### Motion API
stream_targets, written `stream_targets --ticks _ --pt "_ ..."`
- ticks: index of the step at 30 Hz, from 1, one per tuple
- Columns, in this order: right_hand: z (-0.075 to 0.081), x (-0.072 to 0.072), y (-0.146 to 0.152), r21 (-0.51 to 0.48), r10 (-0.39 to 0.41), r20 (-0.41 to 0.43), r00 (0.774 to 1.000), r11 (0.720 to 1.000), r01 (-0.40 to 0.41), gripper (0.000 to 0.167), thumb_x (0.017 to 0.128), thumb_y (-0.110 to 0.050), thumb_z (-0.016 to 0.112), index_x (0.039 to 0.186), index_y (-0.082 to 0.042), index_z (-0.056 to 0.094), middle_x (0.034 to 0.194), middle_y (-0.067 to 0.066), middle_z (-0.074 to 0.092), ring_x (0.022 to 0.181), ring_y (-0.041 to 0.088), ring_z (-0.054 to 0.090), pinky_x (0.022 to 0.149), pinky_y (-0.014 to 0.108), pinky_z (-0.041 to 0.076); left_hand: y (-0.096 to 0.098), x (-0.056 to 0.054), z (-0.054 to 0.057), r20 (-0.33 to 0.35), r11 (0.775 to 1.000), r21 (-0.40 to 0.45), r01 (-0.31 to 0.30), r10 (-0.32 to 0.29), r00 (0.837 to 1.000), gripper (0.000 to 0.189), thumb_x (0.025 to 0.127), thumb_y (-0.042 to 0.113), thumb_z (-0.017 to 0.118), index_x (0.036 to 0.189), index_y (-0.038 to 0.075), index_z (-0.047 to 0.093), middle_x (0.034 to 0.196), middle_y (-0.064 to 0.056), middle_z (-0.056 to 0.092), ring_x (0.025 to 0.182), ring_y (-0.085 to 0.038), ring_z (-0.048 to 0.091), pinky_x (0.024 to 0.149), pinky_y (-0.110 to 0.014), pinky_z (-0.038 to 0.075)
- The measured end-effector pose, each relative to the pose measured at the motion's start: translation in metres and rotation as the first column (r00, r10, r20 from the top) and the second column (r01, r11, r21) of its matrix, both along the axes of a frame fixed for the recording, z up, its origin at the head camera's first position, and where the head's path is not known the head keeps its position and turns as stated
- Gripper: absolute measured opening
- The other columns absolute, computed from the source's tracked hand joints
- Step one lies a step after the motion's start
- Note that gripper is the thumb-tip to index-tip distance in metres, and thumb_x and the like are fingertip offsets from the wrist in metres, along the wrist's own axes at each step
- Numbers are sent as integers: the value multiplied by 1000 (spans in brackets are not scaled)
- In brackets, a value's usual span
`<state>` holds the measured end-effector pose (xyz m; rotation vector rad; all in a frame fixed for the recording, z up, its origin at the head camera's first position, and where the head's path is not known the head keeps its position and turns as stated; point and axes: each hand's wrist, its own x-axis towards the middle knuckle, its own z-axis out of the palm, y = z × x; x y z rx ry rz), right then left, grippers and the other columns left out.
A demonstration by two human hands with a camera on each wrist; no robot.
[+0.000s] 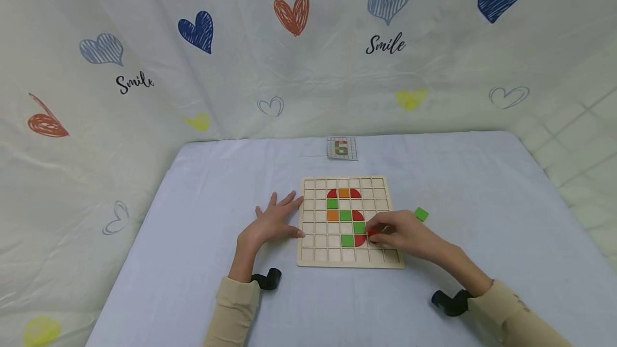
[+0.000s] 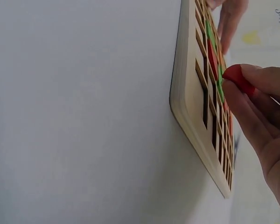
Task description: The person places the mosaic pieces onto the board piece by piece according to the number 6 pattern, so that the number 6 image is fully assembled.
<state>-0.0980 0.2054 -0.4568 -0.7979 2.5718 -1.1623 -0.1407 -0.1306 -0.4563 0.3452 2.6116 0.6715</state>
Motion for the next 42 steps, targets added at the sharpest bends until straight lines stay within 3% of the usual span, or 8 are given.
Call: stream_targets --ticks 7,17,21,25,34,42 --pt "-2 -6 -15 8 13 -6 1000 1000 -13 13 90 -8 78 102 -15 77 96 -8 74 87 5 66 82 22 59 -2 1 -1 4 1000 3 -8 8 1000 91 84 35 85 161 27 38 172 0 22 159 -43 -2 114 -81 -2" --pt "-4 -15 -34 -30 77 -64 995 996 -79 17 89 -2 77 106 -6 79 97 -2 77 87 6 68 81 23 60 -3 0 -3 3 1000 6 -5 5 1000 91 84 35 85 161 26 38 172 -1 23 159 -43 -2 114 -81 -2" --pt "-3 -16 -45 -32 79 -48 996 996 -81 16 90 -4 77 106 -7 78 95 -3 77 85 6 67 79 24 59 -3 -1 -2 3 1000 3 -3 3 1000 92 83 35 85 161 27 38 172 -1 23 159 -44 -2 114 -82 -2" --pt "-3 -17 -54 -11 69 -8 998 998 -69 14 91 -8 77 105 -8 77 95 -5 76 84 6 65 80 23 58 -3 -1 -2 1 1000 2 -2 2 1000 91 83 35 86 161 26 38 172 -1 23 159 -44 -2 114 -82 -2" --pt "-4 -23 -69 33 114 -70 991 993 -112 15 90 -9 79 105 -8 80 96 -3 76 84 8 62 79 24 56 -5 -1 -3 6 1000 -7 -1 1 1000 92 83 36 85 161 27 37 172 -1 22 159 -44 -2 114 -82 -2" --pt "-6 -25 -78 77 139 -50 989 988 -135 12 90 -8 78 102 -7 81 94 -2 76 81 5 61 75 21 55 -4 0 -1 7 1000 23 7 -7 1000 90 84 35 85 161 26 38 172 -1 22 159 -44 -3 114 -82 -3"
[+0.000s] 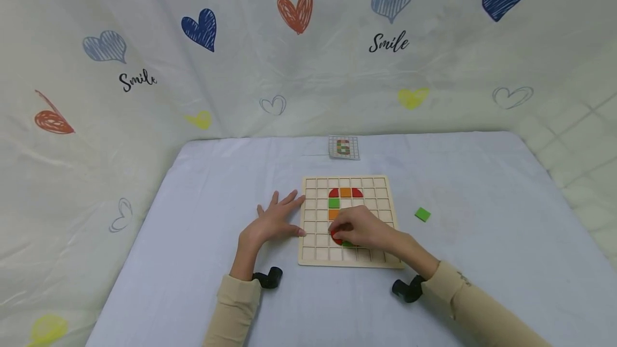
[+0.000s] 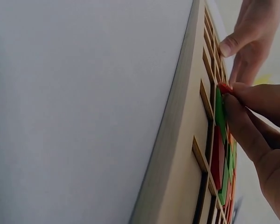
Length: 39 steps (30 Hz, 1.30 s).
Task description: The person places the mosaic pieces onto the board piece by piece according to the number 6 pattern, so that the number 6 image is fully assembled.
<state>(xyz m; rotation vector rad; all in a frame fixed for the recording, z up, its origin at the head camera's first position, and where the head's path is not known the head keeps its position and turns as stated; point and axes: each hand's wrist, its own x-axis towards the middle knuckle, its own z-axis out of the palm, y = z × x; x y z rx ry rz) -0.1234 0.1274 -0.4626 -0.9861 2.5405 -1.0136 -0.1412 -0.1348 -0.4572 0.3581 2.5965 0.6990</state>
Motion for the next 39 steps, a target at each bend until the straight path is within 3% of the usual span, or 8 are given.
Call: stream_targets --ticks 16,21,27,33,39 --pt "-2 4 -2 -6 11 4 1000 1000 -11 16 87 -10 83 103 -8 79 95 0 75 79 6 62 75 25 59 2 0 2 -4 1000 -12 7 -7 1000 90 85 35 84 161 26 38 172 -1 22 159 -44 -3 114 -82 -2" --pt "-1 5 -2 2 29 -26 999 1000 -29 18 87 -9 83 104 -6 79 97 2 74 82 14 65 76 26 59 2 0 4 -6 1000 -21 9 -9 1000 90 85 35 85 161 25 37 172 -2 22 159 -45 -2 114 -82 -1" --pt "-2 7 -1 12 39 -60 997 999 -38 18 87 -9 83 104 -6 79 97 2 75 82 14 64 75 25 58 3 -1 2 -1 1000 -22 2 -2 1000 90 85 34 85 161 26 38 172 -2 22 159 -45 -2 113 -82 -1" --pt "-1 8 8 9 11 -85 996 1000 -10 16 87 -8 82 102 -9 79 95 -1 74 79 13 62 71 22 56 3 0 0 -3 1000 -27 -12 12 1000 90 84 35 85 161 26 38 172 -1 23 159 -44 -1 114 -82 -1" --pt "1 8 31 7 -79 -101 992 997 80 16 86 -6 81 102 -10 79 96 0 74 81 17 63 70 24 55 4 0 0 -3 1000 -20 -15 15 1000 90 84 34 85 161 26 39 172 -1 23 159 -44 -1 114 -82 -1"
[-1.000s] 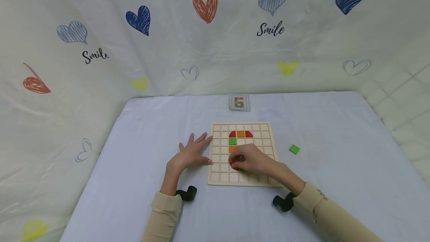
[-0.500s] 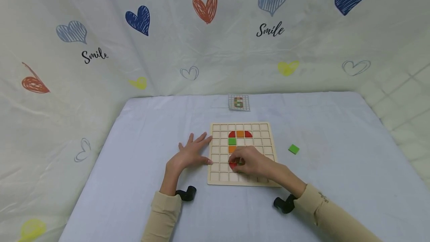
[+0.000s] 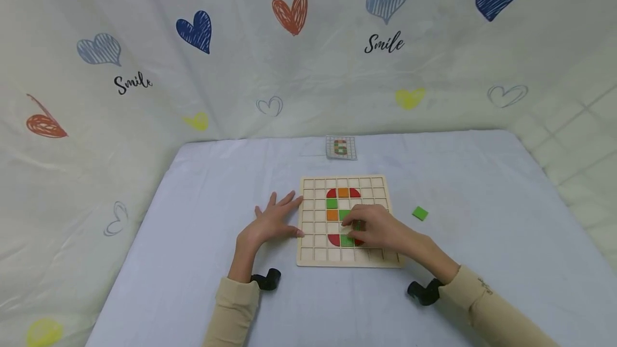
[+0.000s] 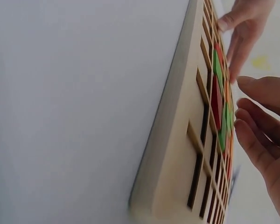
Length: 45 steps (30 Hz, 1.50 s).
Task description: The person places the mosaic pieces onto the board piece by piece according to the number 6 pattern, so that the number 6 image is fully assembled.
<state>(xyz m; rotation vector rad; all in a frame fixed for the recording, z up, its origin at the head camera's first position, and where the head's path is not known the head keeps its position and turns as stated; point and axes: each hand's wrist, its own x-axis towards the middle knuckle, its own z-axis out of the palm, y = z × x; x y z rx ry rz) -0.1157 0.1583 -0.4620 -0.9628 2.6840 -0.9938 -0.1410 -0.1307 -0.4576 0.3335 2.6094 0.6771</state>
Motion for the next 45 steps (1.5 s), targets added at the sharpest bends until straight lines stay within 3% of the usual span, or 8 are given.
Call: stream_targets --ticks 9,14,22,35,45 --pt "0 7 45 -57 -112 -54 992 992 109 23 83 -1 82 105 -5 77 96 2 75 82 12 65 71 26 58 2 0 -1 11 1000 -6 21 -21 1000 90 84 34 85 160 25 39 172 -1 23 159 -45 -1 113 -83 1" --pt "-3 10 69 -41 -183 -78 980 983 181 24 82 0 83 104 -7 75 94 -1 74 79 5 60 69 24 56 3 -1 -1 6 1000 -20 22 -22 1000 91 84 35 85 161 25 38 172 -2 22 158 -47 -2 112 -84 2" --pt "-7 14 100 35 -309 -82 948 949 313 22 81 -1 83 99 -9 74 91 -3 72 79 8 61 70 25 56 2 0 -1 -1 999 -29 31 -31 1000 91 85 37 84 161 24 37 172 -3 21 158 -49 -3 111 -85 1" --pt "-6 13 140 69 -383 -107 918 918 391 26 81 -2 83 104 -1 72 91 3 72 79 12 61 68 25 55 1 0 0 3 999 -28 37 -37 999 91 85 37 84 162 25 35 172 -3 20 158 -47 -6 111 -85 0" --pt "-8 6 150 99 -301 -89 949 946 309 35 82 -5 84 116 -2 74 94 2 69 80 11 61 68 26 54 1 0 1 8 1000 -8 25 -25 1000 91 85 36 84 162 24 36 172 -3 21 158 -47 -5 111 -85 -1"
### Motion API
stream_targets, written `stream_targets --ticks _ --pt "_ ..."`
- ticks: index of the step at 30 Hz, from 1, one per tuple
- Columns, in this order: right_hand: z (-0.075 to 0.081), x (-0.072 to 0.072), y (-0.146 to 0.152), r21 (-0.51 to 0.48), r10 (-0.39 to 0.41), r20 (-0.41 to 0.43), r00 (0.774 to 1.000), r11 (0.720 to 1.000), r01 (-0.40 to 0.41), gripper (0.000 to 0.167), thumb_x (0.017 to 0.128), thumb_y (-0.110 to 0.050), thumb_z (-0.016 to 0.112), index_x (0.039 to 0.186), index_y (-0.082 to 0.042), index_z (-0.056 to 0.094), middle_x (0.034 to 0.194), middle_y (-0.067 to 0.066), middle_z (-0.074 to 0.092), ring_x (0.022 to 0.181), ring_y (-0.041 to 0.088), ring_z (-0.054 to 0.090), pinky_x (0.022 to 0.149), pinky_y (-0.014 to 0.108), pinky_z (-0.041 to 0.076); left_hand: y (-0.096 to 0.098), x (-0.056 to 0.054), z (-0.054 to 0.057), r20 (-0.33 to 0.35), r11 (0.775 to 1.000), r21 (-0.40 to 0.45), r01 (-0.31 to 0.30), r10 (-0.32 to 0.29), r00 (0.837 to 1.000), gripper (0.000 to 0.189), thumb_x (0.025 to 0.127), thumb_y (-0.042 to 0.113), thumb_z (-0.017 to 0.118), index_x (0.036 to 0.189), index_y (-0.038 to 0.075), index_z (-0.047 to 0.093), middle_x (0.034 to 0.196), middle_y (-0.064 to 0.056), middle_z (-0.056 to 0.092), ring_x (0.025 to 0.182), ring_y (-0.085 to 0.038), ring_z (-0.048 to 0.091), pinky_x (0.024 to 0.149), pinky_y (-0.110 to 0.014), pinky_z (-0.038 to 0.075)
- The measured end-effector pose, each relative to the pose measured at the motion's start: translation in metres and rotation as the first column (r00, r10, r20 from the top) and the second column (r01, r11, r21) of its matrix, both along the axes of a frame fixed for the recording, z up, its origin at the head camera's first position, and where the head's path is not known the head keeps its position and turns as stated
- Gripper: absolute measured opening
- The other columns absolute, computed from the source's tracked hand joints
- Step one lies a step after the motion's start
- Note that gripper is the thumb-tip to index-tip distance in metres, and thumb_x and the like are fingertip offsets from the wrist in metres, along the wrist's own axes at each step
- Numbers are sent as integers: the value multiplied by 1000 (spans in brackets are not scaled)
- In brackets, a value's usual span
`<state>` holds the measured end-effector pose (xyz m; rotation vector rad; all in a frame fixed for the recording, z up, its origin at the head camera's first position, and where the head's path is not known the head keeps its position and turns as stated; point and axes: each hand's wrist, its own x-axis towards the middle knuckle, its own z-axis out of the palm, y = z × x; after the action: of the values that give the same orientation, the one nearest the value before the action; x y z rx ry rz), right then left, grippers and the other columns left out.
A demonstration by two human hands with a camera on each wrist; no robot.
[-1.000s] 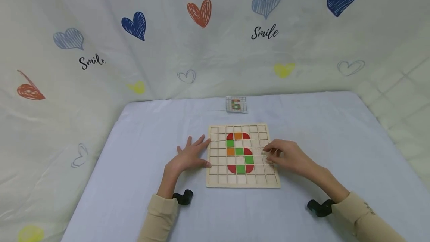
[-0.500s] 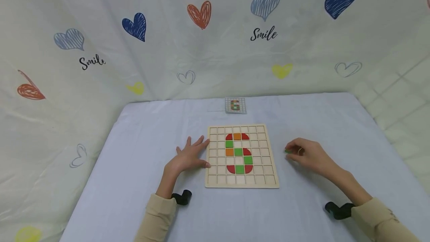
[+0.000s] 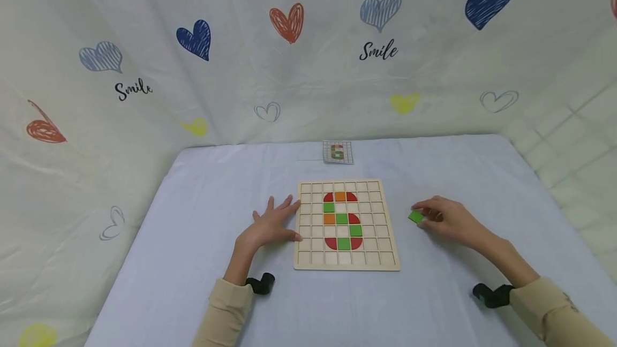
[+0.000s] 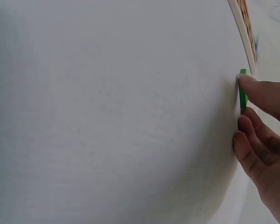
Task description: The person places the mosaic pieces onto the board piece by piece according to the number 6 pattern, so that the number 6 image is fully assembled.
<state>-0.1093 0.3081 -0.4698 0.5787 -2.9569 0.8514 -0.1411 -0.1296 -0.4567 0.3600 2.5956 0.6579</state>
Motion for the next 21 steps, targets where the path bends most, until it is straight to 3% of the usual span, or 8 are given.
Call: stream_targets --ticks 4,15,21 --pt "1 -3 1 3 33 8 999 999 -33 33 82 -1 82 114 -3 75 93 1 67 80 9 61 68 26 54 0 1 0 3 1000 4 -3 3 1000 91 85 36 84 161 24 37 172 -3 22 158 -47 -5 111 -84 -1" --pt "3 -7 0 5 -16 92 996 1000 16 23 82 -8 85 96 -4 67 91 2 67 80 12 60 68 26 53 0 0 1 10 1000 16 -8 8 1000 91 85 34 85 161 24 37 172 -4 22 158 -46 -6 112 -84 -1" --pt "3 -7 -1 -17 -18 136 990 1000 20 28 81 -8 85 100 -3 66 89 0 68 82 12 62 70 25 54 1 0 0 13 1000 22 -13 13 1000 91 83 33 86 160 22 39 171 -4 23 158 -48 -3 111 -85 0"
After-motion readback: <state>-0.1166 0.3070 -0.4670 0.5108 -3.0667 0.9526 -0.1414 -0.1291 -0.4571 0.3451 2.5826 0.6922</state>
